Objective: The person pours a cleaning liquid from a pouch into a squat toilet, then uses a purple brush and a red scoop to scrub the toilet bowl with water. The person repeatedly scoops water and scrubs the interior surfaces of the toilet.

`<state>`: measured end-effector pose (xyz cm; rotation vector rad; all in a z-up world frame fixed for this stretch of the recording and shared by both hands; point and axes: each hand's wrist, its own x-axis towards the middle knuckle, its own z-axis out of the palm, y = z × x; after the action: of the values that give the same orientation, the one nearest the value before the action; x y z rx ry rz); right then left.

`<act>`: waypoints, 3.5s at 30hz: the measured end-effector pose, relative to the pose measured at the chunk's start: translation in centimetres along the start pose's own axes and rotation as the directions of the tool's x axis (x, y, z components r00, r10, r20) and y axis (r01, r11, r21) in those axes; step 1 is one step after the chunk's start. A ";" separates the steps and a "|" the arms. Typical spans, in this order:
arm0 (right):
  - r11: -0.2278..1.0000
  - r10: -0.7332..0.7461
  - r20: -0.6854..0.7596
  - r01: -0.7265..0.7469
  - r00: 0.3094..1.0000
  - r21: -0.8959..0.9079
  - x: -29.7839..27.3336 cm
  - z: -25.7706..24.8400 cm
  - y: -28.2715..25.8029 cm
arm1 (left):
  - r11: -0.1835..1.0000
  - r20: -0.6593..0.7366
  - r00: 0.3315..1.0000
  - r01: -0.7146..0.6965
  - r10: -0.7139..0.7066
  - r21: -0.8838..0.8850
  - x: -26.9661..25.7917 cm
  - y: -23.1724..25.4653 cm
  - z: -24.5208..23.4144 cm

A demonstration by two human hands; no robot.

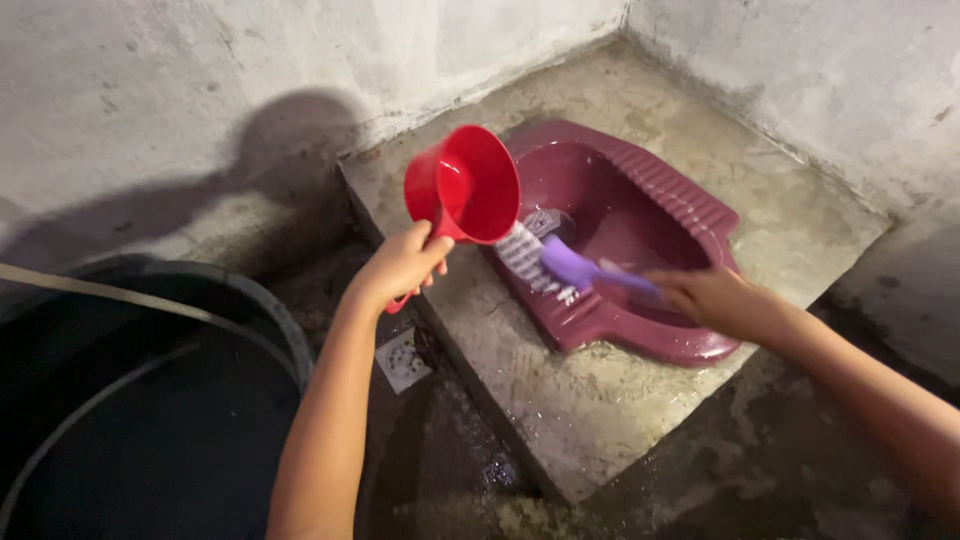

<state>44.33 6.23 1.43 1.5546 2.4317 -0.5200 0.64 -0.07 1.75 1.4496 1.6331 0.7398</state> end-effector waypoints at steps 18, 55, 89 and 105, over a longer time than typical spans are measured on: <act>0.981 -0.105 0.028 0.108 0.994 -0.160 2.5 -4.8 -6.7 | 0.931 -0.102 0.994 0.002 0.038 0.364 8.3 -1.9 -0.3; 0.999 -0.038 -0.068 0.039 0.997 0.006 -0.9 -6.8 -12.5 | 0.723 -0.058 0.974 0.122 -0.218 -0.680 5.5 -7.7 -0.1; 0.991 -0.024 0.049 0.030 0.999 -0.131 3.3 -3.1 -8.8 | 0.851 -0.224 0.974 -0.082 -0.043 -0.518 3.9 -5.6 0.2; 0.963 0.175 -0.038 -0.163 0.984 0.217 3.6 -0.7 -12.7 | 0.776 -0.287 0.957 -0.152 -0.039 -0.612 4.1 -5.2 -0.1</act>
<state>31.27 4.64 3.06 1.8667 2.3178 -0.7326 -2.13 3.13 -3.35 0.9255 1.3390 1.4315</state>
